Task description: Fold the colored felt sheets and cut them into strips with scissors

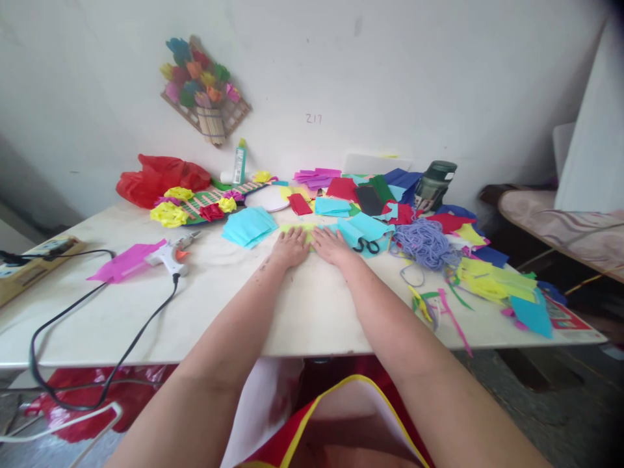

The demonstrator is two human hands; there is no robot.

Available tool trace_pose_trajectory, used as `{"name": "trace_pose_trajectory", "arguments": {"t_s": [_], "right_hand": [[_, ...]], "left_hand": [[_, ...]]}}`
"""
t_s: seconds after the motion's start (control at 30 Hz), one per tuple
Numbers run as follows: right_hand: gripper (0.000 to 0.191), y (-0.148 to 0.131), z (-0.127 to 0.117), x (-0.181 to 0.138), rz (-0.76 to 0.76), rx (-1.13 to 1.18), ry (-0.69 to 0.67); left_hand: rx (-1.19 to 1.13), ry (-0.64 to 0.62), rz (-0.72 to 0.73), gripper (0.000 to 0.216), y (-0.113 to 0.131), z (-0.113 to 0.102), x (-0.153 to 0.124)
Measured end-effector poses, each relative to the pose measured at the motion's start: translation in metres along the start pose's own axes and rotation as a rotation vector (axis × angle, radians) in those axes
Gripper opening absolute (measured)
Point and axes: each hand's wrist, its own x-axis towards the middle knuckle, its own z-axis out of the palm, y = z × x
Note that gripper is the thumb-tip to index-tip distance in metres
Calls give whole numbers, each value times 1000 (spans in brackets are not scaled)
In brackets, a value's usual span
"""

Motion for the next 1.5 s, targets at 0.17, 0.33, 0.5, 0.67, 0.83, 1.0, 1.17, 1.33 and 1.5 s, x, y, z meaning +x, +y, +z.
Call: {"name": "trace_pose_trajectory", "arguments": {"t_s": [0.17, 0.33, 0.5, 0.67, 0.83, 1.0, 1.17, 1.33, 1.5], "right_hand": [[54, 13, 0, 1, 59, 17, 17], [53, 24, 0, 6, 66, 27, 108], [52, 22, -5, 5, 3, 4, 293], [50, 7, -2, 3, -109, -24, 265], [51, 1, 3, 3, -65, 12, 71], [51, 13, 1, 3, -35, 19, 19], [50, 27, 1, 11, -23, 125, 45], [54, 38, -5, 12, 61, 316, 247], [54, 30, -12, 8, 21, 344, 364]], "left_hand": [[15, 2, 7, 57, -1, 2, 2], [10, -4, 1, 56, 0, 2, 3], [12, 0, 7, 57, 0, 2, 3], [5, -11, 5, 58, -1, 2, 4], [0, -12, -7, 59, 0, 0, 2], [-9, 7, 3, 58, -1, 2, 3], [-11, 0, 12, 55, 0, -1, 1], [-12, -2, 6, 56, 1, -3, 1], [-11, -9, -2, 56, 2, -3, 1]]}}
